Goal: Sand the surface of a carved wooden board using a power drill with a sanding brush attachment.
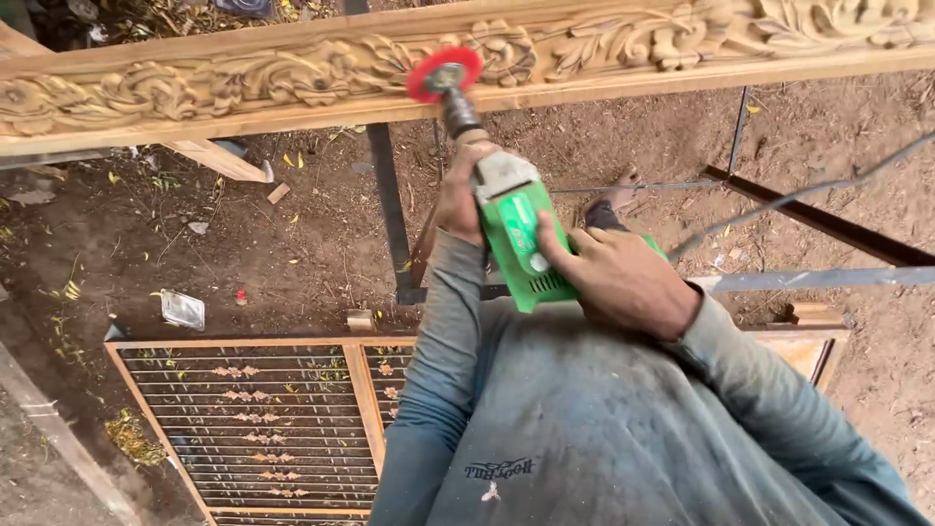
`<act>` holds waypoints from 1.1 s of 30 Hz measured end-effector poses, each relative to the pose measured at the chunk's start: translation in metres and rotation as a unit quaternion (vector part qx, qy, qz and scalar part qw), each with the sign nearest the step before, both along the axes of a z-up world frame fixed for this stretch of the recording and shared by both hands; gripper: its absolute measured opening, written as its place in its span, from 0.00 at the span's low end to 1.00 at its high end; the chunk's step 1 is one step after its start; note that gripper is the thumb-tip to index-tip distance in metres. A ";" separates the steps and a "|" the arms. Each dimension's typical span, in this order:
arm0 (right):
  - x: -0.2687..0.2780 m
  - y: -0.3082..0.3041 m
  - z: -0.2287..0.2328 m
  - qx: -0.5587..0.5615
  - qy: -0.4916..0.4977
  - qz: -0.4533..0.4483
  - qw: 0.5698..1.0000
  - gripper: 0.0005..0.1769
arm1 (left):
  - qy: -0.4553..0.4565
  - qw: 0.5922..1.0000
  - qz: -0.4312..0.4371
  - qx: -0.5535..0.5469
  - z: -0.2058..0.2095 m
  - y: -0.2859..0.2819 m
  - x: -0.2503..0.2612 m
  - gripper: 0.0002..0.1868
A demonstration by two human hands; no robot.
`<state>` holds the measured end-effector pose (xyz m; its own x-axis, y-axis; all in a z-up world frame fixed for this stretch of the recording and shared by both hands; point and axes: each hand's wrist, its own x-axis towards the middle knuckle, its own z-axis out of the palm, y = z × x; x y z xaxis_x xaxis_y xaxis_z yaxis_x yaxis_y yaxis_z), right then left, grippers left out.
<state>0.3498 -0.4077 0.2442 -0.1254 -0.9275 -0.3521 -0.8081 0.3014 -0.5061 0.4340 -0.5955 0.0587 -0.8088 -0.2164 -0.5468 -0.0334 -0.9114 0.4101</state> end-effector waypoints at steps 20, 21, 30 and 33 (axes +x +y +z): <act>0.016 0.092 -0.012 0.012 0.015 -0.179 0.984 0.51 | -0.033 0.993 -0.110 -0.018 -0.016 0.098 -0.057 0.12; 0.019 0.081 -0.010 -0.006 0.010 -0.166 0.986 0.52 | -0.007 0.995 -0.095 0.004 -0.021 0.090 -0.048 0.11; 0.008 0.042 -0.044 -0.089 0.079 -0.064 0.991 0.46 | -0.035 0.997 -0.011 -0.064 -0.007 0.014 -0.021 0.13; -0.002 0.029 -0.046 -0.058 0.082 -0.067 0.993 0.44 | -0.067 0.994 0.050 -0.067 -0.014 -0.002 -0.032 0.10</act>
